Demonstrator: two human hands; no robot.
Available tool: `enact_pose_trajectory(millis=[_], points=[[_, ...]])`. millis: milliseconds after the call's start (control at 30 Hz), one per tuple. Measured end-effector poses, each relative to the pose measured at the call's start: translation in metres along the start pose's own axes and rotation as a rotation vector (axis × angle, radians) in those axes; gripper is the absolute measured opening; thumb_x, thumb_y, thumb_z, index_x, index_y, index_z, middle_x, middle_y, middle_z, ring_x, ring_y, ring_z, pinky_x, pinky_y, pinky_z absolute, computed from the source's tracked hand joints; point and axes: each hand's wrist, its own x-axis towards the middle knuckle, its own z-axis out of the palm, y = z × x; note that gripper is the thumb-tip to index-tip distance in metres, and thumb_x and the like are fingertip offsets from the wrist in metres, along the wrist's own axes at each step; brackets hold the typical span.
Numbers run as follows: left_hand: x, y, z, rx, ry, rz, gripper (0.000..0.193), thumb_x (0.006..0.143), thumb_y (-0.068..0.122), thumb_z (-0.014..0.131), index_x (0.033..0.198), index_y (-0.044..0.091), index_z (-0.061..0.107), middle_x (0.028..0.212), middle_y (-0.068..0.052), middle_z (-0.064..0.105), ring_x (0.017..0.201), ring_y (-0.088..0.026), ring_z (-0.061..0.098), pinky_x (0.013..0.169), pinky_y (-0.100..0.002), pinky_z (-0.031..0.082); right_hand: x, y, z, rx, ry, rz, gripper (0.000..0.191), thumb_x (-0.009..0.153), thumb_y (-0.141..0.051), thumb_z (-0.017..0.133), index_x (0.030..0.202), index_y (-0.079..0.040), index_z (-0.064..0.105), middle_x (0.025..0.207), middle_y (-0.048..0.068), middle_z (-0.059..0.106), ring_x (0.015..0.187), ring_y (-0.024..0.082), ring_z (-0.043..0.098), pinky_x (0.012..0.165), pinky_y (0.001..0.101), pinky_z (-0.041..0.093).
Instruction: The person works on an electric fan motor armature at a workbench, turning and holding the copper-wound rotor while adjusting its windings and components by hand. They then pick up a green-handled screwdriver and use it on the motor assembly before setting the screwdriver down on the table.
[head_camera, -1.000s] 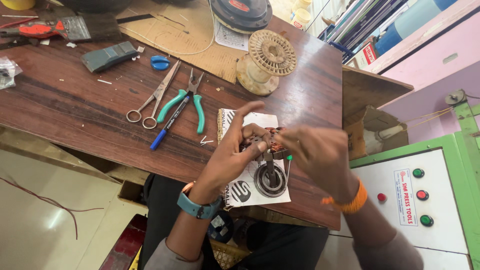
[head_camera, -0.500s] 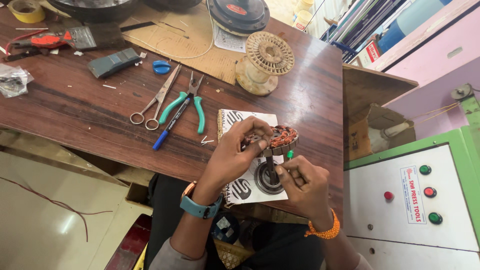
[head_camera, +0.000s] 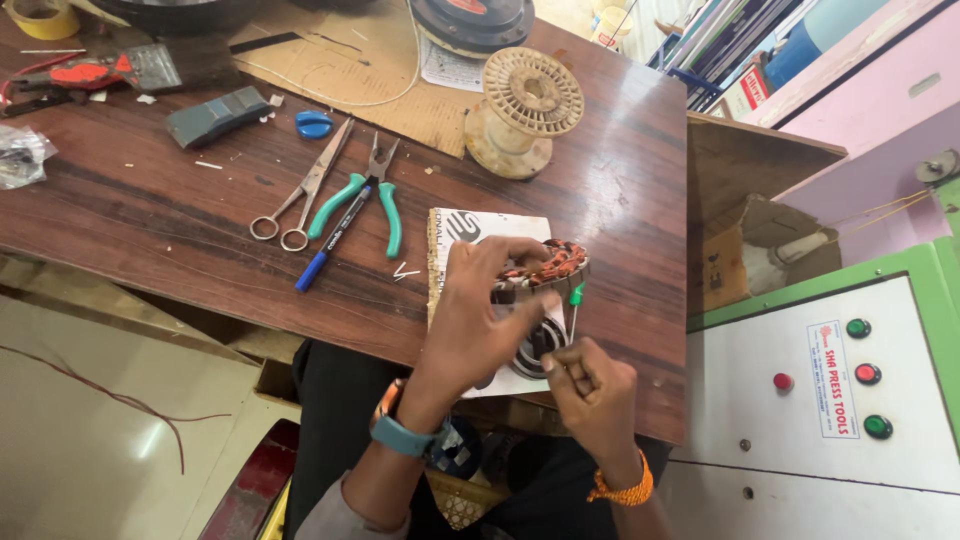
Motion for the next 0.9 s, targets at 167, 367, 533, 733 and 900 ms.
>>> enact_pose_trajectory(millis=[167, 367, 533, 733, 900], points=[[-0.009, -0.009, 0.012, 0.167, 0.022, 0.159, 0.055, 0.079, 0.011, 0.084, 0.13, 0.011, 0.064, 0.123, -0.007, 0.065, 0.105, -0.027, 0.053, 0.093, -0.04, 0.047, 0.0, 0.011, -0.022, -0.097, 0.038, 0.079, 0.009, 0.091, -0.011, 0.075, 0.086, -0.005, 0.071, 0.052, -0.005, 0.044, 0.047, 0.003, 0.032, 0.044, 0.0263, 0.024], [-0.013, -0.023, 0.018, 0.193, 0.081, 0.223, 0.05, 0.082, 0.007, 0.083, 0.129, 0.013, 0.067, 0.123, -0.004, 0.067, 0.103, -0.026, 0.055, 0.092, -0.038, 0.05, 0.034, -0.004, -0.058, -0.125, 0.101, -0.071, 0.007, 0.094, -0.005, 0.071, 0.1, -0.003, 0.072, 0.07, -0.005, 0.063, 0.056, 0.0, 0.044, 0.048, 0.0223, 0.033], [-0.015, -0.026, 0.018, 0.211, 0.1, 0.239, 0.048, 0.083, 0.009, 0.083, 0.128, 0.013, 0.069, 0.121, -0.004, 0.068, 0.101, -0.025, 0.056, 0.089, -0.037, 0.051, 0.073, -0.03, -0.064, -0.12, 0.089, -0.157, 0.004, 0.096, -0.003, 0.073, 0.1, -0.002, 0.072, 0.068, -0.003, 0.061, 0.059, 0.0, 0.047, 0.053, 0.0211, 0.036], [-0.015, -0.027, 0.019, 0.233, 0.121, 0.25, 0.048, 0.082, 0.011, 0.084, 0.127, 0.013, 0.069, 0.119, -0.003, 0.069, 0.098, -0.024, 0.055, 0.088, -0.037, 0.051, 0.109, -0.049, -0.053, -0.169, 0.042, -0.259, 0.005, 0.099, -0.004, 0.074, 0.098, -0.002, 0.069, 0.069, 0.0, 0.061, 0.058, 0.003, 0.046, 0.053, 0.0222, 0.037], [-0.015, -0.021, 0.017, 0.224, 0.125, 0.248, 0.051, 0.081, 0.013, 0.084, 0.13, 0.014, 0.067, 0.12, -0.001, 0.07, 0.095, -0.024, 0.054, 0.089, -0.038, 0.05, 0.131, -0.046, -0.041, -0.237, -0.007, -0.431, 0.009, 0.099, -0.007, 0.075, 0.098, -0.002, 0.068, 0.074, 0.005, 0.067, 0.058, 0.007, 0.059, 0.054, 0.0253, 0.044]])
